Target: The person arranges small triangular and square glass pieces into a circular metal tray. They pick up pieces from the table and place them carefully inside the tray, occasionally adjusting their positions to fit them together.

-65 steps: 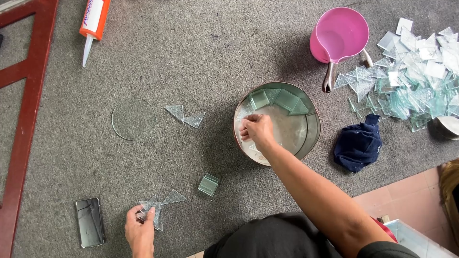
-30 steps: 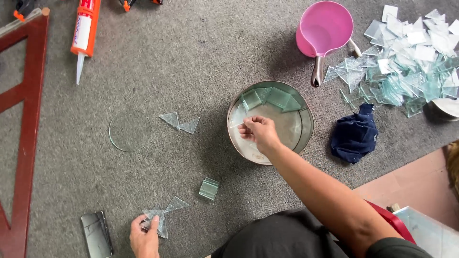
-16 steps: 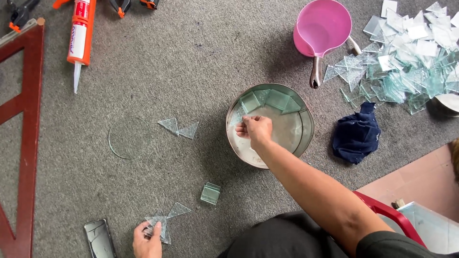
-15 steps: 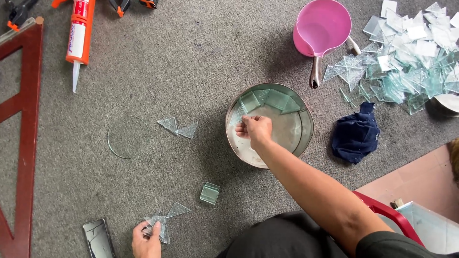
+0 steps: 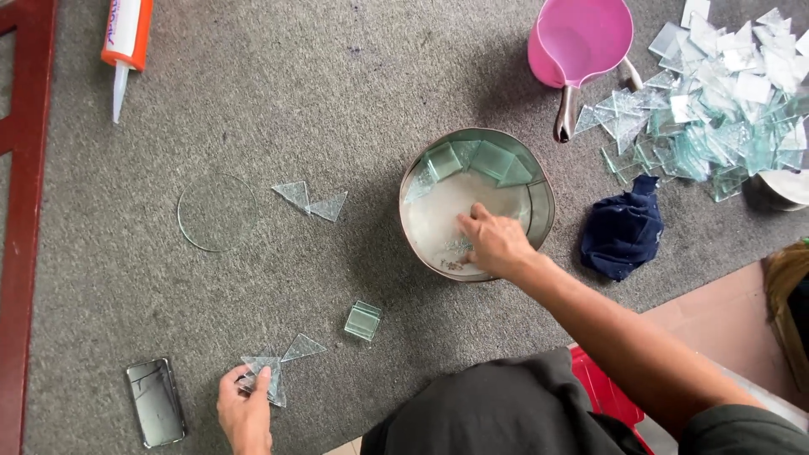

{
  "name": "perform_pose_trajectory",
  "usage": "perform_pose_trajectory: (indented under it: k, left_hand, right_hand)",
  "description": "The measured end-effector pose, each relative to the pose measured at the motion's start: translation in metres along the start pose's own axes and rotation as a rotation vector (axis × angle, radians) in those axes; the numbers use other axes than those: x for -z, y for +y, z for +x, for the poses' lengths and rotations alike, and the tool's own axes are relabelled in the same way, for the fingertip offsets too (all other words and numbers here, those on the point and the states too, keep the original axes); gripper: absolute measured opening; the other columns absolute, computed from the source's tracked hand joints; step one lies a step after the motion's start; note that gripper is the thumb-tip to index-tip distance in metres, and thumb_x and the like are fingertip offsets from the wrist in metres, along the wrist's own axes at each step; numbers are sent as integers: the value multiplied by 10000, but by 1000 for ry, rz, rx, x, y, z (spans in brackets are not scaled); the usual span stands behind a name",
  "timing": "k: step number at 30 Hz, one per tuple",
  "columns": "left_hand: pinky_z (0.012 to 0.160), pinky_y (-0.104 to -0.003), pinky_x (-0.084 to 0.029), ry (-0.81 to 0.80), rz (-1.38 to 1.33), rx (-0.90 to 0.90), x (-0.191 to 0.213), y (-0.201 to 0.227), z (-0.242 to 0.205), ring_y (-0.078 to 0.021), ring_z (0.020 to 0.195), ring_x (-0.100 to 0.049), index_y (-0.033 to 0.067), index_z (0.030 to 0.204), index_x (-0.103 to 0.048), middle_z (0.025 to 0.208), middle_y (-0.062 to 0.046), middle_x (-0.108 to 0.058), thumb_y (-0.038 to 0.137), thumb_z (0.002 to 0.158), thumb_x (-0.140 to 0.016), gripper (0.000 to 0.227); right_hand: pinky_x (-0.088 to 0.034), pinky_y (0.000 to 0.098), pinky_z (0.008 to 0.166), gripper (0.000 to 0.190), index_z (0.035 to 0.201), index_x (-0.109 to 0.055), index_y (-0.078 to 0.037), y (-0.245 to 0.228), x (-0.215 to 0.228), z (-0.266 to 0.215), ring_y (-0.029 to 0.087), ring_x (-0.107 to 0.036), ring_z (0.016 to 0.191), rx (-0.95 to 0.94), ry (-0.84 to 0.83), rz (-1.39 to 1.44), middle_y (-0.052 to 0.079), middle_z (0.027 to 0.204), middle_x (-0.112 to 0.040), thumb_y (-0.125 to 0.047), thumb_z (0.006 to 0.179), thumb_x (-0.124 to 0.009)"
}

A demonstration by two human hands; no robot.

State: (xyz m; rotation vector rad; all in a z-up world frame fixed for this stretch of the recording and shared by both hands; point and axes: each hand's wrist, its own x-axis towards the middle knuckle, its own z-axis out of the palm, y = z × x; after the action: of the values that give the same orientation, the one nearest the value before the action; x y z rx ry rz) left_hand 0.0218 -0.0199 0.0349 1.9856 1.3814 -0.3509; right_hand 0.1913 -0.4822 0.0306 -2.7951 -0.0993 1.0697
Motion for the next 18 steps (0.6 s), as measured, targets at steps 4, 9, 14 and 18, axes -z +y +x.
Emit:
perform_pose_trajectory:
  k: [4, 9, 14, 18]
  left_hand:
    - [883, -538, -612, -1, -1, -8, -2, -12, 9, -365, 1149, -729, 134, 1486, -636, 1387, -193, -730, 129, 1042, -818, 480]
    - [956, -566, -595, 13, 42, -12, -1, -10, 7, -366, 1222, -688, 170, 1471, -653, 1455, -172, -682, 188, 1028, -836, 480]
    - [898, -515, -571, 19, 65, -70, 0, -17, 12, -343, 1101, -703, 133, 1447, -687, 1305, -170, -740, 247, 1033, -855, 461]
    - [947, -553, -569, 2, 54, -28, -2, -16, 15, -374, 1158, -710, 152, 1459, -655, 1345, -179, -746, 200, 1037, -832, 460]
  right_hand:
    - [-709, 486, 940, 388, 1247, -663, -57, -9, -9, 2, 300, -792, 949, -19, 5, 157, 192, 1462, -619, -330, 1031, -834]
    - [-771, 221, 575, 199, 1297, -762, -23, -37, 40, -24, 201, -866, 692, -224, 105, 683, 209, 982, -855, -152, 1202, -644]
    - [-633, 330, 617, 108, 1022, -700, 2, -48, 32, 16, 232, -725, 706, -351, 179, 1859, 165, 897, -721, -43, 1113, -737]
    - [-621, 331, 559, 104, 1074, -683, -12, -58, 13, 51, 195, -694, 669, -402, 193, 1926, 129, 884, -723, -70, 1096, -767]
